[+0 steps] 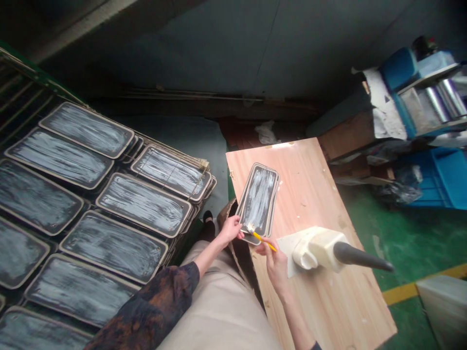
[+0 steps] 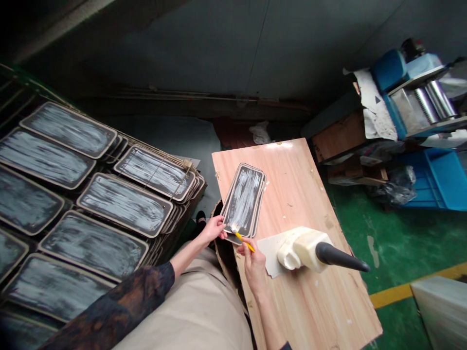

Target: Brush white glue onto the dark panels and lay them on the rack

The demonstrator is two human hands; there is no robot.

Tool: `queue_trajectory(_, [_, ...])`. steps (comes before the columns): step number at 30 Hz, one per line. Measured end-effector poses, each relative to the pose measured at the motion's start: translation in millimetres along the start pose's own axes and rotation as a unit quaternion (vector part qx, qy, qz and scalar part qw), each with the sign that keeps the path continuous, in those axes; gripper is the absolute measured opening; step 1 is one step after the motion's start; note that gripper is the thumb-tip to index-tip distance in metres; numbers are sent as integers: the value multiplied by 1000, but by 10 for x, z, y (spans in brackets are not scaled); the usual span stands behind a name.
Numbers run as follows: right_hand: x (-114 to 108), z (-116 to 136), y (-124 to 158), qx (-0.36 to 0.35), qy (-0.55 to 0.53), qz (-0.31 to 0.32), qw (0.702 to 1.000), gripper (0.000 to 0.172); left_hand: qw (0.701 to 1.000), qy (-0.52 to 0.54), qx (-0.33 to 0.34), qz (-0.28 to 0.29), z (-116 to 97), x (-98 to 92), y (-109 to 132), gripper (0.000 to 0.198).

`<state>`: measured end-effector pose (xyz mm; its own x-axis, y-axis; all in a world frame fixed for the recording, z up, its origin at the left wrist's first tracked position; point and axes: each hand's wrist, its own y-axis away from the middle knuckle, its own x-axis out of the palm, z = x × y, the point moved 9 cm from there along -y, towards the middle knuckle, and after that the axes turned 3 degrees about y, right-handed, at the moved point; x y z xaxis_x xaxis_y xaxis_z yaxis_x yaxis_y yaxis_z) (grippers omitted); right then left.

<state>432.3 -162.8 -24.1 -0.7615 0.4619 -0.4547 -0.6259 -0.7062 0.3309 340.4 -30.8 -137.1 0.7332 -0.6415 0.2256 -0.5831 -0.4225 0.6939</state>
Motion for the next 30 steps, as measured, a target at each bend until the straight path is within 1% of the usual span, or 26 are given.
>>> queue_trajectory(4, [-243, -237, 11, 52, -79, -91, 991, 31, 1000, -11, 4, -6, 3, 8, -6, 11])
queue_trajectory(7, [-407, -310, -40, 53, -90, -135, 985, 32, 1000, -16, 9, -4, 6, 16, -18, 11])
queue_trajectory(11, [-540, -227, -179, 26, -63, -176, 982, 33, 1000, -27, 12, -1, 4, 17, -28, 13])
queue_trajectory(15, [-546, -67, -394, -8, -47, -198, 979, 35, 999, -40, 14, -4, 1, 4, -27, 14])
queue_trajectory(17, [-520, 6, -475, -27, -42, -205, 977, 35, 999, -41, 17, -5, 3, 5, -28, 13])
queue_trajectory(19, [-473, 36, -495, -31, -29, -204, 978, 36, 999, -38, 17, -3, 10, 12, -31, 12])
queue_trajectory(21, [-397, 23, -454, -17, -10, -179, 984, 35, 999, -33, 14, -5, 19, 13, -34, 10])
queue_trajectory(24, [-288, -6, -344, 15, -1, -117, 993, 33, 1000, -26, 6, -8, 25, 4, -31, 8])
queue_trajectory(25, [-279, 4, -322, 23, -10, -105, 994, 32, 1000, -25, 6, -4, 20, 7, -28, 9])
queue_trajectory(27, [-304, 59, -347, 31, -45, -102, 993, 32, 1000, -27, 9, 4, 9, 13, -24, 11])
queue_trajectory(30, [-345, 192, -572, 17, -113, -128, 985, 34, 999, -32, 7, 11, 2, 13, -21, 12])
